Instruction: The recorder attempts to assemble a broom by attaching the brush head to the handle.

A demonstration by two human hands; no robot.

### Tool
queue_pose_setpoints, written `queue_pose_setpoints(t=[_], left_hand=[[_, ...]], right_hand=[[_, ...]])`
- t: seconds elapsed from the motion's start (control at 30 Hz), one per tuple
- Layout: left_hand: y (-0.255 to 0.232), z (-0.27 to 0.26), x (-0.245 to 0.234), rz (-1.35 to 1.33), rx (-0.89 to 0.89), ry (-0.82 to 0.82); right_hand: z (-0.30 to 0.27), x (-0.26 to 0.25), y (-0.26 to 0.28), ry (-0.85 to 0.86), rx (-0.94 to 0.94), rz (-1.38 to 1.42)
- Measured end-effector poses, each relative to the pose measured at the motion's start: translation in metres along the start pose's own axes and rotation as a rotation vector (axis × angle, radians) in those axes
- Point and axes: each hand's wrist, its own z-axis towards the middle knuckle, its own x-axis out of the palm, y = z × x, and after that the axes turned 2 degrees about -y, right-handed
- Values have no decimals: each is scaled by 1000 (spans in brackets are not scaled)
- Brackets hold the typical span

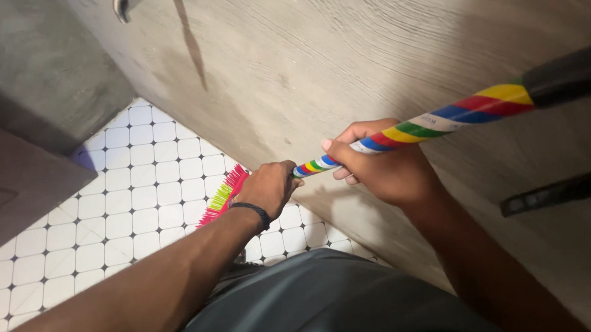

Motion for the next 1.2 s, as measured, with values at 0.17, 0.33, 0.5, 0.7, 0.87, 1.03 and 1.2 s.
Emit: queue_pose_setpoints(t=[0.17, 0.33, 0.5, 0.7, 0.87, 1.03, 1.2], left_hand=[[-29, -9, 19, -42, 5, -6], [-50, -9, 37, -65, 3, -39], [-54, -12, 41, 31, 40, -35], [-53, -22, 17, 172, 185, -200], [-35, -29, -10, 144, 228, -340], [-5, -42, -22, 143, 227, -410], [31, -35, -17, 197, 77, -358]], right_hand=[[-13, -26, -18, -7, -68, -21], [-23, -46, -18, -37, -75, -44], [-34, -45, -20, -62, -122, -47], [-36, -33, 4, -160, -251, 109], [-22, -14, 34, -201, -347, 99], [-21, 13, 40, -147, -316, 129], [-15, 33, 32, 118, -156, 179]])
